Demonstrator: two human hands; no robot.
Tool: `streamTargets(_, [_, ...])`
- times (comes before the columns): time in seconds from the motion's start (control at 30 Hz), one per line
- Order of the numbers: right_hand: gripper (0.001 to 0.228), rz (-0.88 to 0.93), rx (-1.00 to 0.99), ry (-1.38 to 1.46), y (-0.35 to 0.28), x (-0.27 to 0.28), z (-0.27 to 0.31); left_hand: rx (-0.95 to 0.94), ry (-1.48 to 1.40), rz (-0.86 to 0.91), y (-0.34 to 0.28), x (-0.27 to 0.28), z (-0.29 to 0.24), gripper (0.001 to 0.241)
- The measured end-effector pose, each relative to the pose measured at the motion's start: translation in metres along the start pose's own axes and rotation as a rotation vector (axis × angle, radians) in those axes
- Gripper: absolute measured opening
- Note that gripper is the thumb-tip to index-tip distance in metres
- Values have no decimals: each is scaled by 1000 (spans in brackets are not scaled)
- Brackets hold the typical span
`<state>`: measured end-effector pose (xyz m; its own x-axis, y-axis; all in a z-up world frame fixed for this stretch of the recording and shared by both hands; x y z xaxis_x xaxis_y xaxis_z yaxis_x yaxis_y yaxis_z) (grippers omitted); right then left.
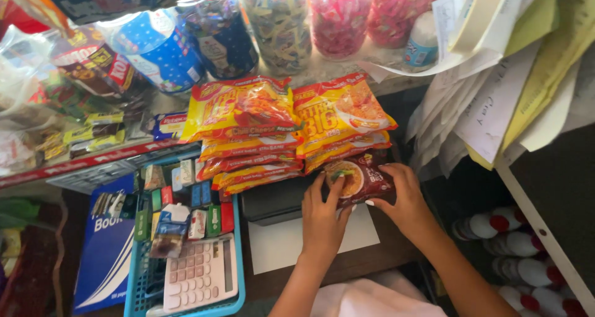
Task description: Organizing and stacking various packets of instant noodles on a shop counter and lower shelf.
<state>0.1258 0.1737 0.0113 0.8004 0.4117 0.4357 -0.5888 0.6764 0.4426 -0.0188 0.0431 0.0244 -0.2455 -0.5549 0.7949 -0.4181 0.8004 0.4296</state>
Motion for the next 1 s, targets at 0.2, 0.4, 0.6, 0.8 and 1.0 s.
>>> streamTargets(0.2, [78, -58, -36, -28, -14, 17, -1, -27, 73, -31, 2, 1, -11, 73])
streamTargets(0.4, [73, -145, -86, -64, -33, 53, 6, -282, 11, -154, 11, 4, -65, 60])
streamTargets(0.6, [60, -399, -147, -177, -82, 125, 54, -612, -239, -63, 15, -21, -153, 47])
streamTargets(0.8, [44, -690, -338, -146, -160, 188, 115, -884, -509, 20, -2, -43, -247, 44])
streamTargets(1.0, [30, -979, -421, -433, -226, 233, 159, -1016, -718, 236, -16, -64, -343, 48])
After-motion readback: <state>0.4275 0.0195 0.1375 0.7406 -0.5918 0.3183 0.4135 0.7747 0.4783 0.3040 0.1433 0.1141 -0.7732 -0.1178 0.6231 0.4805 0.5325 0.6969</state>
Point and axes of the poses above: each hand's wrist, its own y-axis towards the middle knuckle, its own x-axis out of the back of the hand, z = x × y, the point moved 6 cm from there along y, towards the middle knuckle, and after that the axes turned 15 degrees about y, right-handed, at the moved point
